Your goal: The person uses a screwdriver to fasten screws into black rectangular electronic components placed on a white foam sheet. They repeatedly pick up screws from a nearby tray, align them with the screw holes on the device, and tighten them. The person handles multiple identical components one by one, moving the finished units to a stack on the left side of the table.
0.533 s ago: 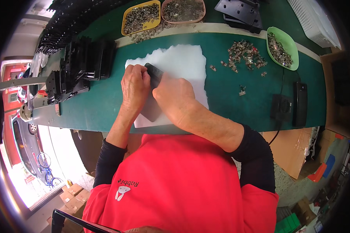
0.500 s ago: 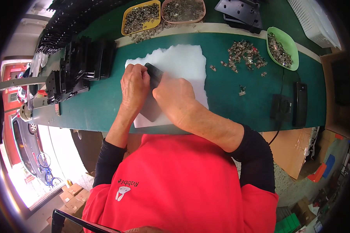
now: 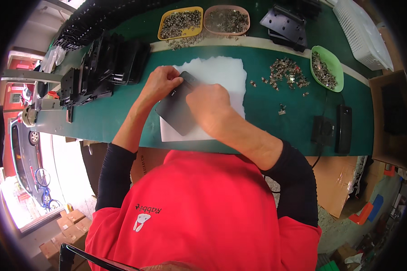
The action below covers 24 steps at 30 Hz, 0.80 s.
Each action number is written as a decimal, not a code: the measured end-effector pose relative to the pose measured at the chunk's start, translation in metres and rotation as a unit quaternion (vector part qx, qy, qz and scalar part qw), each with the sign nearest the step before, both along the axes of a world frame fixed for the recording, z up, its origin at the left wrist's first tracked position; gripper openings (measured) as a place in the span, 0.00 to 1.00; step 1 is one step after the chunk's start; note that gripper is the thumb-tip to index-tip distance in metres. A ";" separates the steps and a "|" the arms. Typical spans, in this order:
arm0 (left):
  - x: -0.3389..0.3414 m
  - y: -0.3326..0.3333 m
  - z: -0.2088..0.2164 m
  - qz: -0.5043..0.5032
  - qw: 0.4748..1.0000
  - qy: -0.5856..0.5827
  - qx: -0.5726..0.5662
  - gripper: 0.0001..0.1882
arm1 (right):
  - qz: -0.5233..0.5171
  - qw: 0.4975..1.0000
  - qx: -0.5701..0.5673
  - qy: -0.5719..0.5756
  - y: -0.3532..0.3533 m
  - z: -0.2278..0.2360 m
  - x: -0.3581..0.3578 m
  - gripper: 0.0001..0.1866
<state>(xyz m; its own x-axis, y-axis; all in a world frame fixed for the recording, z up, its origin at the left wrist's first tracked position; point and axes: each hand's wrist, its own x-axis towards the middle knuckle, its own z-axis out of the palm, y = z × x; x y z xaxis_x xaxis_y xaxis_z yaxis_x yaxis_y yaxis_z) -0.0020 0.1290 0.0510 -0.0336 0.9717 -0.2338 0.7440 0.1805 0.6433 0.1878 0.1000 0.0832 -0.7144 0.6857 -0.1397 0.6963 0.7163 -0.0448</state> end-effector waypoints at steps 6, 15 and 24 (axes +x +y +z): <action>-0.011 -0.009 -0.013 0.021 0.997 -0.079 0.015 0.11 | -0.033 0.997 -0.022 0.063 0.012 0.003 0.023 0.18; -0.006 -0.014 -0.022 0.048 0.991 -0.115 0.043 0.11 | -0.067 0.994 -0.021 0.089 0.010 -0.026 -0.010 0.27; -0.001 -0.013 -0.027 0.098 0.987 -0.125 0.035 0.10 | -0.047 0.998 0.006 0.041 0.011 -0.022 -0.018 0.29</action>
